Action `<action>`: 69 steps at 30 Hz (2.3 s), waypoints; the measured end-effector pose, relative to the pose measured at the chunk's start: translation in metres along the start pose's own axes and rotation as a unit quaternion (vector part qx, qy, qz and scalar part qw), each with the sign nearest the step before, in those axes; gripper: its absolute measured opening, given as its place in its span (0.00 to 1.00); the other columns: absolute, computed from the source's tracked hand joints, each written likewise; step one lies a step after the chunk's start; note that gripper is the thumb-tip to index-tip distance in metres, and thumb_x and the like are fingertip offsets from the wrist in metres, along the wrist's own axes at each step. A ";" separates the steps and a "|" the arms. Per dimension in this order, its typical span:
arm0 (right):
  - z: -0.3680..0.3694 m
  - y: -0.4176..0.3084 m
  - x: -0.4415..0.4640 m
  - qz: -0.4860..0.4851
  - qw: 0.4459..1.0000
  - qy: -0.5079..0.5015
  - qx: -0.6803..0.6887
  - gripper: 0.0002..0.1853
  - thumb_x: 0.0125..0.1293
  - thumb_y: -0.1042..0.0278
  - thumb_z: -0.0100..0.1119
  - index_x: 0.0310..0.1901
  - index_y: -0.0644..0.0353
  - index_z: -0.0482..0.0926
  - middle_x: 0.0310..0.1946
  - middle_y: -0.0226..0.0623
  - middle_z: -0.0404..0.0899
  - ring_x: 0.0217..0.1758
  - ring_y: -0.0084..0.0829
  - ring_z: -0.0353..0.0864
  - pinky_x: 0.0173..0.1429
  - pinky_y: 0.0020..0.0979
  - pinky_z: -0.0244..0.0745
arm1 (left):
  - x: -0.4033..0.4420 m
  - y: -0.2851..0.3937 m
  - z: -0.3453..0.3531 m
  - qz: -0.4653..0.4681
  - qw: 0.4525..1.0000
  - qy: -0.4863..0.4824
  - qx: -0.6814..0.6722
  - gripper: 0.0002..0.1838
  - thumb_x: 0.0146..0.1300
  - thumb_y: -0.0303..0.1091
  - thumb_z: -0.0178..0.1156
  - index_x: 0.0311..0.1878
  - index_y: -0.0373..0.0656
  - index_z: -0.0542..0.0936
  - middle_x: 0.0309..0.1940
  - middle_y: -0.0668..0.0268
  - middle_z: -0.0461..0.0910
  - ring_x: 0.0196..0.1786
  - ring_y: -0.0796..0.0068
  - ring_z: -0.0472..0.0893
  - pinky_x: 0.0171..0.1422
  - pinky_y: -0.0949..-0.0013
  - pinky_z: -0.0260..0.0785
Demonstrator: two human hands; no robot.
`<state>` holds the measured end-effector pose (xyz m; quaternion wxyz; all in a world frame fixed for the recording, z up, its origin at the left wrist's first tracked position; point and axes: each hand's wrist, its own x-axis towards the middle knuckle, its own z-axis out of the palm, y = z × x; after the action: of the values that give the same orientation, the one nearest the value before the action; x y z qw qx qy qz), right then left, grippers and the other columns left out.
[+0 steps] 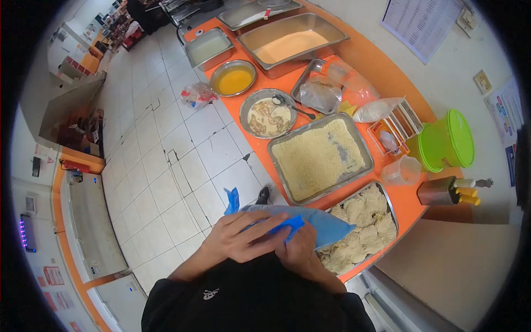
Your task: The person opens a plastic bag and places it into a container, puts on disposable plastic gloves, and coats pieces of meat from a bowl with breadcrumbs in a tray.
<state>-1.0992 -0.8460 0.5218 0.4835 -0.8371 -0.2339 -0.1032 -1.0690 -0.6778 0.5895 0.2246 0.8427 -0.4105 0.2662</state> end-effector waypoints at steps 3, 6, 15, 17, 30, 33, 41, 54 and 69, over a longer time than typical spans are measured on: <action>0.006 0.007 0.010 -0.014 0.997 0.018 -0.076 0.10 0.47 0.73 0.62 0.31 0.65 0.74 0.27 0.45 0.77 0.28 0.48 0.76 0.37 0.48 0.70 | 0.007 -0.022 0.019 0.052 0.998 0.007 -0.033 0.07 0.45 0.26 0.66 0.29 0.43 0.79 0.48 0.58 0.82 0.39 0.70 0.82 0.37 0.71 0.77; 0.007 0.010 0.030 -0.005 0.996 0.062 -0.069 0.09 0.51 0.73 0.62 0.30 0.64 0.72 0.21 0.43 0.73 0.24 0.47 0.75 0.33 0.44 0.68 | 0.005 -0.043 0.031 0.000 0.993 0.000 -0.118 0.08 0.45 0.23 0.67 0.29 0.38 0.78 0.46 0.56 0.82 0.37 0.67 0.83 0.32 0.71 0.76; 0.018 0.001 0.095 0.016 0.976 0.135 -0.173 0.07 0.57 0.77 0.61 0.30 0.65 0.70 0.22 0.45 0.74 0.22 0.46 0.74 0.28 0.40 0.65 | 0.042 -0.093 0.047 -0.252 0.884 0.086 -0.384 0.03 0.65 0.18 0.53 0.34 0.34 0.70 0.39 0.50 0.82 0.25 0.78 0.80 0.25 0.77 0.71; 0.023 0.003 0.109 0.016 0.975 0.143 -0.170 0.06 0.55 0.78 0.60 0.31 0.64 0.71 0.24 0.44 0.75 0.22 0.45 0.74 0.28 0.39 0.65 | 0.047 -0.109 0.051 -0.293 0.844 0.085 -0.440 0.04 0.66 0.18 0.51 0.35 0.35 0.68 0.39 0.51 0.81 0.23 0.81 0.77 0.24 0.78 0.69; 0.047 0.026 0.163 0.073 0.980 0.145 -0.112 0.11 0.45 0.80 0.61 0.32 0.60 0.71 0.25 0.37 0.75 0.24 0.40 0.74 0.27 0.35 0.63 | 0.063 -0.228 0.060 -0.158 0.896 0.035 -0.414 0.13 0.62 0.13 0.48 0.48 0.37 0.73 0.43 0.52 0.74 0.31 0.71 0.79 0.34 0.72 0.72; 0.056 0.032 0.164 0.122 0.974 0.147 -0.121 0.11 0.46 0.78 0.62 0.33 0.59 0.72 0.26 0.37 0.76 0.25 0.40 0.75 0.29 0.35 0.65 | 0.050 -0.250 0.065 -0.091 0.934 -0.071 -0.339 0.12 0.57 0.17 0.55 0.44 0.39 0.78 0.43 0.54 0.75 0.34 0.62 0.80 0.38 0.65 0.74; 0.060 0.032 0.173 0.239 0.934 0.199 -0.177 0.07 0.51 0.80 0.57 0.32 0.59 0.73 0.27 0.39 0.76 0.31 0.45 0.76 0.43 0.40 0.69 | 0.022 -0.285 0.081 0.008 0.895 -0.293 -0.336 0.32 0.51 0.56 0.67 0.53 0.42 0.78 0.51 0.58 0.75 0.57 0.54 0.73 0.61 0.53 0.62; -0.011 0.089 0.140 0.213 0.916 0.323 0.101 0.25 0.72 0.44 0.50 0.39 0.64 0.76 0.35 0.33 0.75 0.37 0.25 0.74 0.41 0.29 0.67 | 0.123 -0.273 0.078 0.190 0.750 -0.449 -0.447 0.16 0.65 0.40 0.63 0.27 0.37 0.77 0.26 0.53 0.79 0.30 0.57 0.82 0.33 0.57 0.73; 0.163 0.196 0.018 0.262 0.502 0.433 0.702 0.50 0.60 0.40 0.63 0.73 0.65 0.53 0.70 0.50 0.61 0.70 0.45 0.66 0.74 0.45 0.60 | 0.183 -0.222 0.229 -0.450 0.443 -0.619 -0.467 0.19 0.69 0.40 0.59 0.58 0.38 0.76 0.48 0.64 0.81 0.48 0.75 0.81 0.56 0.69 0.74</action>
<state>-0.9961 -0.7835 0.2968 0.9583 -0.0971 0.2387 -0.1233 -0.7326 -0.7946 0.4967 0.3590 0.6176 -0.0658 -0.6967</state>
